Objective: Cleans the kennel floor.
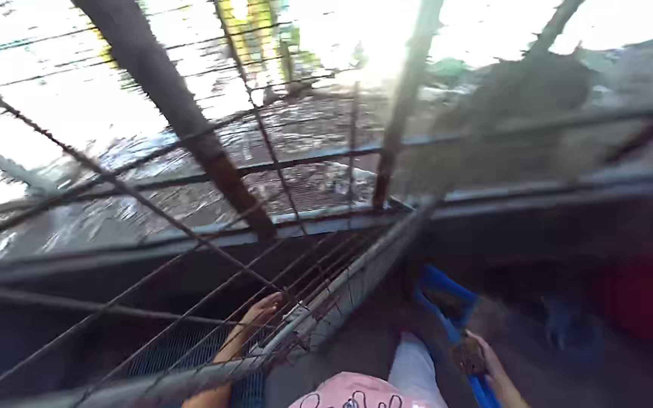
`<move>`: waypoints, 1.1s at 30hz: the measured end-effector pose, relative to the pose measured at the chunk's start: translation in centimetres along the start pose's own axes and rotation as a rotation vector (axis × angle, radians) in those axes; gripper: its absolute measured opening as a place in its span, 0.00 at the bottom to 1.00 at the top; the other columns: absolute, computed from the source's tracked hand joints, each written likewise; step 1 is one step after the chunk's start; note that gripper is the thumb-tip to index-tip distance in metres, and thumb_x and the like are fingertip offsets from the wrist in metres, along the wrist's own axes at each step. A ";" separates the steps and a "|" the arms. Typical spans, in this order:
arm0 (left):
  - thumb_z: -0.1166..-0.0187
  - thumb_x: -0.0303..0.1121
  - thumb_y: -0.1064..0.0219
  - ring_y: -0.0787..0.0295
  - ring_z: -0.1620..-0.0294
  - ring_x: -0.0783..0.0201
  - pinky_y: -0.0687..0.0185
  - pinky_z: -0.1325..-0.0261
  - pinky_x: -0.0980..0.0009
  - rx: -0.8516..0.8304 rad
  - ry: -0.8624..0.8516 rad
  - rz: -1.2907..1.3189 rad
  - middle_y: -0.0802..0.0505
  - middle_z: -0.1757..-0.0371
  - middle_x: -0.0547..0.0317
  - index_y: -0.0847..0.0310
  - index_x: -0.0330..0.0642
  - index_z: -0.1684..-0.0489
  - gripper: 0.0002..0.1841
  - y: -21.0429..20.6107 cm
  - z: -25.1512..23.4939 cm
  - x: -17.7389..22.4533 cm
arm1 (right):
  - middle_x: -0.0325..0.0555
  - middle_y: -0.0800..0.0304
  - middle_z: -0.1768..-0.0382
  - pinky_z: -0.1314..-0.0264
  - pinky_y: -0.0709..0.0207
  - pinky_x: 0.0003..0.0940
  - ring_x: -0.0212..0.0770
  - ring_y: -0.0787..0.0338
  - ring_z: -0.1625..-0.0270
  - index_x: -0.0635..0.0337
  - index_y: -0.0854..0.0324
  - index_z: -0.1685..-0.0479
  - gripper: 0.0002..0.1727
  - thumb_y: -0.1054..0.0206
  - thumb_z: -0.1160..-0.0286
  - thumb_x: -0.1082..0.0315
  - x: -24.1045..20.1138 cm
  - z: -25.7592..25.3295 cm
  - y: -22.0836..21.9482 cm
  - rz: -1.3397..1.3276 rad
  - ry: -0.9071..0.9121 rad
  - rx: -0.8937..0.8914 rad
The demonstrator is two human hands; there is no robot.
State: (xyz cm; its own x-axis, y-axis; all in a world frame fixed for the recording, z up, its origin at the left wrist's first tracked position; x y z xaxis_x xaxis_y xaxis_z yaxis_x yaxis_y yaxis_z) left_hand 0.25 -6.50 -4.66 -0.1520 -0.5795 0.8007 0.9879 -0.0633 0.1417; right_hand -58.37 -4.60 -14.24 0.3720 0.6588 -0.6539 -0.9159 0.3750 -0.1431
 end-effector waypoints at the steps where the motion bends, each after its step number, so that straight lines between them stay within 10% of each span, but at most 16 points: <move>1: 0.12 0.25 0.48 0.17 0.32 0.66 0.22 0.28 0.67 -0.088 -0.022 -0.064 0.17 0.26 0.47 0.32 0.33 0.18 0.23 -1.8 -0.7 0.9 | 0.42 0.16 0.76 0.74 0.17 0.35 0.36 0.14 0.76 0.61 0.24 0.51 0.20 0.56 0.08 0.55 2.1 3.2 -0.8 -0.030 -0.012 0.044; 4: 0.09 0.26 0.54 0.15 0.49 0.75 0.20 0.38 0.73 -0.152 -0.067 -0.188 0.10 0.44 0.51 0.26 0.27 0.31 0.18 -3.6 -0.1 0.8 | 0.48 0.16 0.67 0.62 0.16 0.39 0.39 0.14 0.68 0.66 0.25 0.39 0.21 0.55 0.07 0.57 8.4 12.8 -2.8 -0.146 -0.085 0.113; 9: 0.08 0.28 0.56 0.18 0.61 0.78 0.20 0.50 0.76 -0.071 -0.108 -0.281 0.12 0.58 0.55 0.23 0.26 0.40 0.17 -5.6 1.0 0.5 | 0.47 0.15 0.70 0.64 0.14 0.39 0.40 0.12 0.70 0.63 0.23 0.49 0.19 0.54 0.08 0.57 19.8 22.6 -4.0 -0.331 -0.169 0.132; 13: 0.08 0.25 0.57 0.18 0.47 0.65 0.26 0.35 0.66 -0.028 -0.155 -0.348 0.13 0.42 0.35 0.26 0.19 0.34 0.19 -10.3 4.6 -0.1 | 0.48 0.17 0.69 0.61 0.15 0.42 0.42 0.14 0.69 0.64 0.25 0.47 0.18 0.53 0.08 0.58 28.8 28.5 -3.2 -0.516 -0.249 0.183; 18: 0.09 0.23 0.56 0.21 0.55 0.70 0.24 0.45 0.72 -0.035 -0.294 -0.221 0.14 0.49 0.38 0.28 0.17 0.34 0.18 -19.3 10.3 -1.1 | 0.45 0.16 0.69 0.61 0.16 0.37 0.37 0.14 0.68 0.65 0.24 0.46 0.16 0.52 0.09 0.62 36.7 33.7 -1.2 -0.627 -0.183 0.334; 23: 0.06 0.29 0.58 0.24 0.24 0.49 0.30 0.20 0.57 -0.323 -0.390 -0.183 0.24 0.23 0.27 0.41 0.21 0.18 0.24 -30.0 13.7 -3.5 | 0.44 0.17 0.69 0.63 0.18 0.34 0.35 0.15 0.68 0.63 0.23 0.48 0.14 0.50 0.11 0.62 42.1 38.6 0.6 -0.764 -0.157 0.471; 29: 0.04 0.35 0.61 0.16 0.50 0.53 0.22 0.39 0.58 -0.629 -0.585 -0.574 0.13 0.47 0.32 0.26 0.17 0.34 0.25 -41.4 16.1 -1.4 | 0.47 0.16 0.64 0.58 0.18 0.38 0.38 0.15 0.65 0.64 0.22 0.45 0.16 0.46 0.11 0.60 44.3 43.1 2.7 -0.846 -0.107 0.583; 33: 0.04 0.39 0.56 0.31 0.77 0.70 0.29 0.67 0.70 -0.725 -0.587 -0.646 0.24 0.72 0.58 0.21 0.25 0.50 0.23 -48.5 16.6 0.9 | 0.50 0.14 0.58 0.51 0.19 0.38 0.38 0.14 0.59 0.67 0.23 0.39 0.17 0.42 0.12 0.61 43.4 43.6 2.4 -0.837 -0.078 0.631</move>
State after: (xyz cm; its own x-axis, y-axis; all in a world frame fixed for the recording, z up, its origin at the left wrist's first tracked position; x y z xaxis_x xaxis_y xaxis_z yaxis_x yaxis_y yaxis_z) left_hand -48.28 9.58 -1.13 -0.4427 0.1906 0.8762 0.4751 -0.7788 0.4095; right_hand -37.84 53.35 -10.60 0.8790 0.0641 -0.4725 -0.1256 0.9871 -0.0998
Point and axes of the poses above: each hand's wrist, its own z-axis away from the middle knuckle, its own y-axis out of the back of the hand, x = y × z, the point moved 8 cm from there along -z, towards the middle knuckle
